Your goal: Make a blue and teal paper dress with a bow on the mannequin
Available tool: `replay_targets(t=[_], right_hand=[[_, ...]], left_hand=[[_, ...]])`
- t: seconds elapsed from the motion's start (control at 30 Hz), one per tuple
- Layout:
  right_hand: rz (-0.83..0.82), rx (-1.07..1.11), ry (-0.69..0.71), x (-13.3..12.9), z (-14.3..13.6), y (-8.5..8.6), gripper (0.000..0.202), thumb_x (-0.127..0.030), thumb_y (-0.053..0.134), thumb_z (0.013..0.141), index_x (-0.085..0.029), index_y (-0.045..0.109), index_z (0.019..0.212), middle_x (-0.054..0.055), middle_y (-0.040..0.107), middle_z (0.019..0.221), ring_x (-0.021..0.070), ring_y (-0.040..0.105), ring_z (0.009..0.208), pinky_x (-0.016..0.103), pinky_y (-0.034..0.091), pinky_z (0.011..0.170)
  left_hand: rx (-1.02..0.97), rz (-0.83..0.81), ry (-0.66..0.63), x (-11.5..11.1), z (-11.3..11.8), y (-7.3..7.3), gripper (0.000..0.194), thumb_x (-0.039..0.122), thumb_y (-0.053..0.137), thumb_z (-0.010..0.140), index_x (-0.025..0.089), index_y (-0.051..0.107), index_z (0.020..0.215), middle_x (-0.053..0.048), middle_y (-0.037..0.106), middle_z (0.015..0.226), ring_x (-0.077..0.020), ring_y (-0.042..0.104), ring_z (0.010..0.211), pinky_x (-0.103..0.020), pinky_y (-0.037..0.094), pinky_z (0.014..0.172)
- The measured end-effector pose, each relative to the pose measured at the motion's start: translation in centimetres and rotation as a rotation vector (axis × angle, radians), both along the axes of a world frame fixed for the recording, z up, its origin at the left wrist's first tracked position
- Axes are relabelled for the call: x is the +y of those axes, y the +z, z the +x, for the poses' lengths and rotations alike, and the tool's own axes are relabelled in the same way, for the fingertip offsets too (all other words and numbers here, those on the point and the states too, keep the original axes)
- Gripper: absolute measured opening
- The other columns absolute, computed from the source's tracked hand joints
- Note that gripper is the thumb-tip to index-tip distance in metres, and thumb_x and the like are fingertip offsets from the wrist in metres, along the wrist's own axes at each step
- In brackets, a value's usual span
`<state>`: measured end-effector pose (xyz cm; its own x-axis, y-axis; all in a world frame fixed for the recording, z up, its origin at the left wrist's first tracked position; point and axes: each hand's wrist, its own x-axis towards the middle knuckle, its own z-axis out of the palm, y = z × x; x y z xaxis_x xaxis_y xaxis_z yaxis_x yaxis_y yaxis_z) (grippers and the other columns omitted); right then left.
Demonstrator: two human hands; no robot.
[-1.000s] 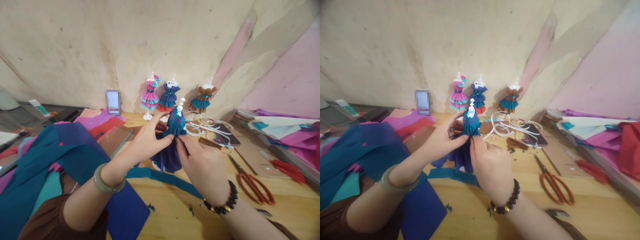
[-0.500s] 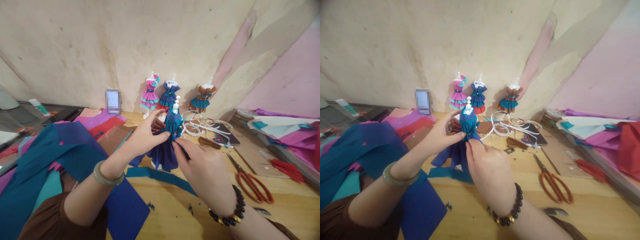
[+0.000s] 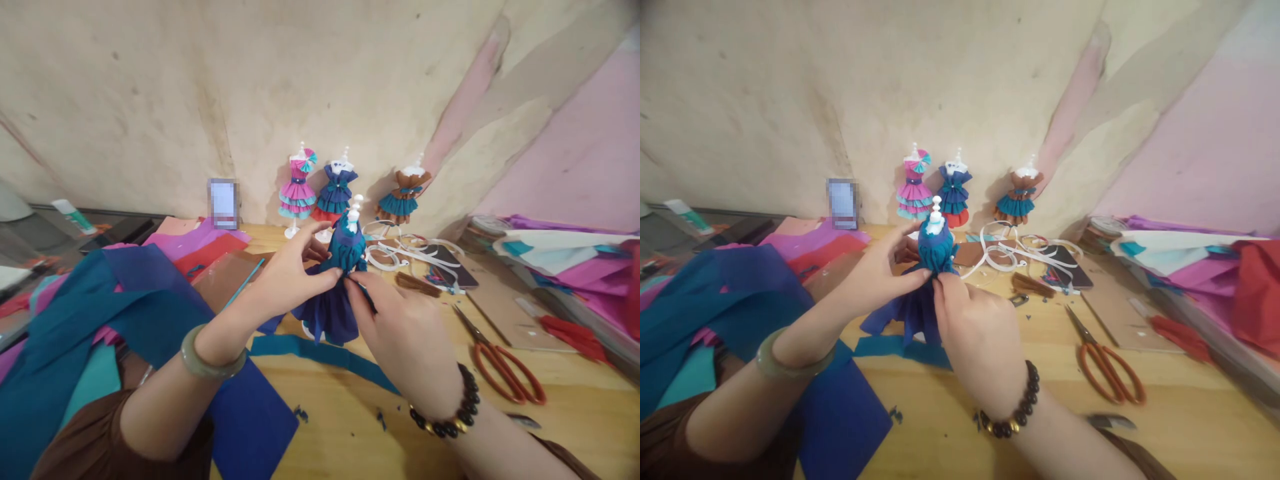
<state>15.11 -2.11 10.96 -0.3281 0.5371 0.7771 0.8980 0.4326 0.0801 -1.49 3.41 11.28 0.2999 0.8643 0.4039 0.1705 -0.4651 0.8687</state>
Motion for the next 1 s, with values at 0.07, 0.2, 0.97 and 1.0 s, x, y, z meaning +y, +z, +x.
replay_targets(t=[0.07, 0.2, 0.97, 1.0], right_hand=[[0.013, -0.003, 0.002, 0.07, -0.03, 0.02, 0.03, -0.02, 0.047, 0.096, -0.01, 0.072, 0.083, 0.005, 0.069, 0.058, 0.0159, 0.058, 0.039, 0.029, 0.029, 0.042], [0.044, -0.017, -0.01, 0.18, -0.07, 0.05, 0.031, -0.02, 0.047, 0.096, -0.01, 0.071, 0.08, 0.004, 0.065, 0.053, 0.0162, 0.057, 0.038, 0.029, 0.028, 0.042], [-0.014, 0.061, 0.047, 0.16, -0.14, -0.31, 0.025, -0.019, 0.049, 0.094, -0.008, 0.071, 0.089, 0.007, 0.07, 0.06, 0.0168, 0.06, 0.041, 0.028, 0.03, 0.041], [-0.014, 0.064, 0.05, 0.18, -0.12, -0.32, 0.025, -0.019, 0.049, 0.094, -0.009, 0.071, 0.088, 0.008, 0.07, 0.06, 0.0166, 0.06, 0.041, 0.028, 0.03, 0.041]], left_hand=[[0.01, 0.014, 0.0, 0.0, -0.01, -0.03, 0.064, 0.019, 0.07, 0.073, 0.017, 0.046, 0.133, -0.006, 0.064, 0.102, -0.021, 0.064, 0.097, -0.039, 0.05, 0.093], [0.038, 0.037, -0.001, 0.03, -0.06, -0.05, 0.063, 0.02, 0.069, 0.075, 0.018, 0.046, 0.134, -0.006, 0.064, 0.103, -0.021, 0.064, 0.098, -0.038, 0.05, 0.093], [0.061, 0.023, 0.013, -0.05, 0.03, 0.24, 0.059, 0.019, 0.066, 0.076, 0.016, 0.048, 0.132, -0.008, 0.064, 0.106, -0.022, 0.063, 0.099, -0.041, 0.05, 0.095], [0.06, 0.023, 0.012, -0.04, 0.04, 0.22, 0.059, 0.019, 0.066, 0.076, 0.016, 0.048, 0.132, -0.008, 0.065, 0.106, -0.0219, 0.063, 0.099, -0.041, 0.05, 0.095]])
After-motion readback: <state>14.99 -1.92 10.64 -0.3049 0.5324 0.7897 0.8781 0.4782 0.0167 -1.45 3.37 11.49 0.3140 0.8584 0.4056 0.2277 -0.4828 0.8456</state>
